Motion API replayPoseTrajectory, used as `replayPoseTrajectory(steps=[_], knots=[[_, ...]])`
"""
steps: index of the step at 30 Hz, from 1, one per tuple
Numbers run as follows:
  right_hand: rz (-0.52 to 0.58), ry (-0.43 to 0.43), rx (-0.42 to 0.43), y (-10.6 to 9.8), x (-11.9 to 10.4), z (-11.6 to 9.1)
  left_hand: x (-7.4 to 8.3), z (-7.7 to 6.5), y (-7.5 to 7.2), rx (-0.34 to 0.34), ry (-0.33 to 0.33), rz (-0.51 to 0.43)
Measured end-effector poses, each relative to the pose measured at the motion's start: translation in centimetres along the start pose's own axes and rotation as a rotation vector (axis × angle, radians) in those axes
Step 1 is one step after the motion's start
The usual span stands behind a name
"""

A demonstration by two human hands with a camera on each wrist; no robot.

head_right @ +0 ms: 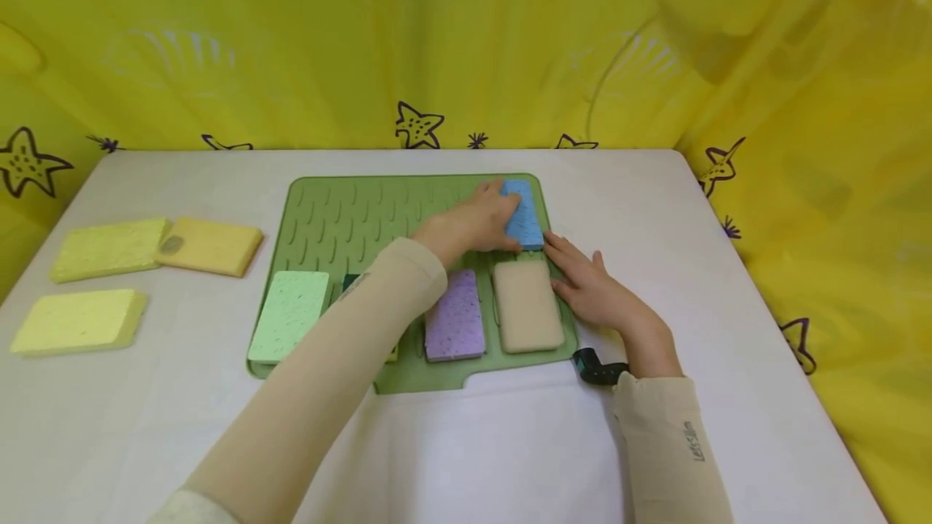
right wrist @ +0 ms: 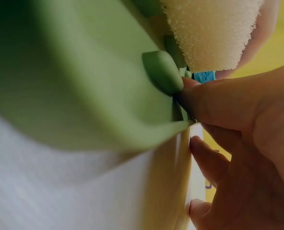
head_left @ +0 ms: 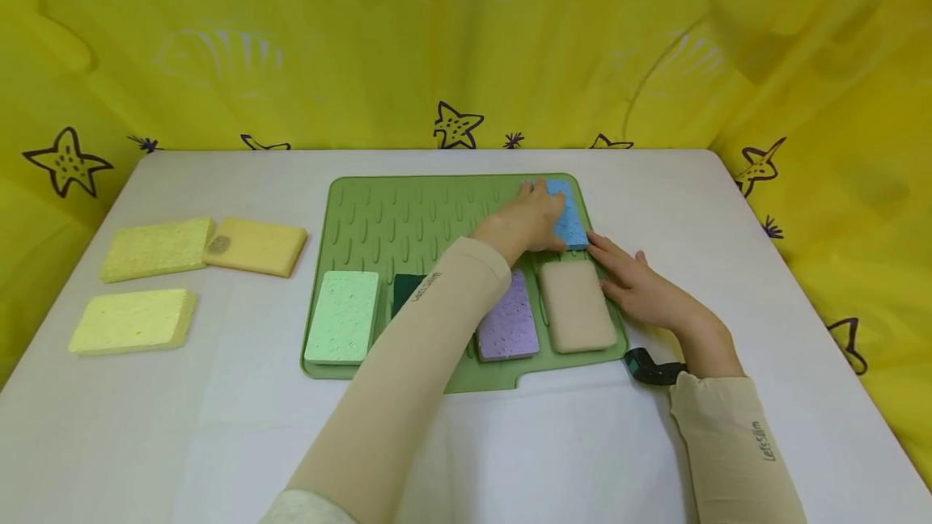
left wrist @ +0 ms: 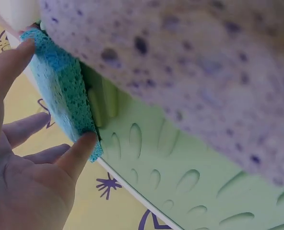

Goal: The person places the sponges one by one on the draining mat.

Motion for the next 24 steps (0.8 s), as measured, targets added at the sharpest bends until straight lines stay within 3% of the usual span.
replayPoseTrajectory(steps=[9,24], knots=[[-0.003,0.009,-0.008,0.1,0.3,0.0,-0.8,-0.8,-2.0,0.025,0.012,0.010],[0.013,0.000,-0.001,0.1,0.2,0.0,-3.9,-5.2,-6.6,0.117,-0.046,-0.007]])
Point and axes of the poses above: each hand's wrist, its own z-axis towards the middle knuckle, its own y-axis out of the palm, x = y × z, the point moved 7 cm from there along z, towards the middle knuckle, and after that the axes turned 10 degrees about x, right-handed, at the moved point
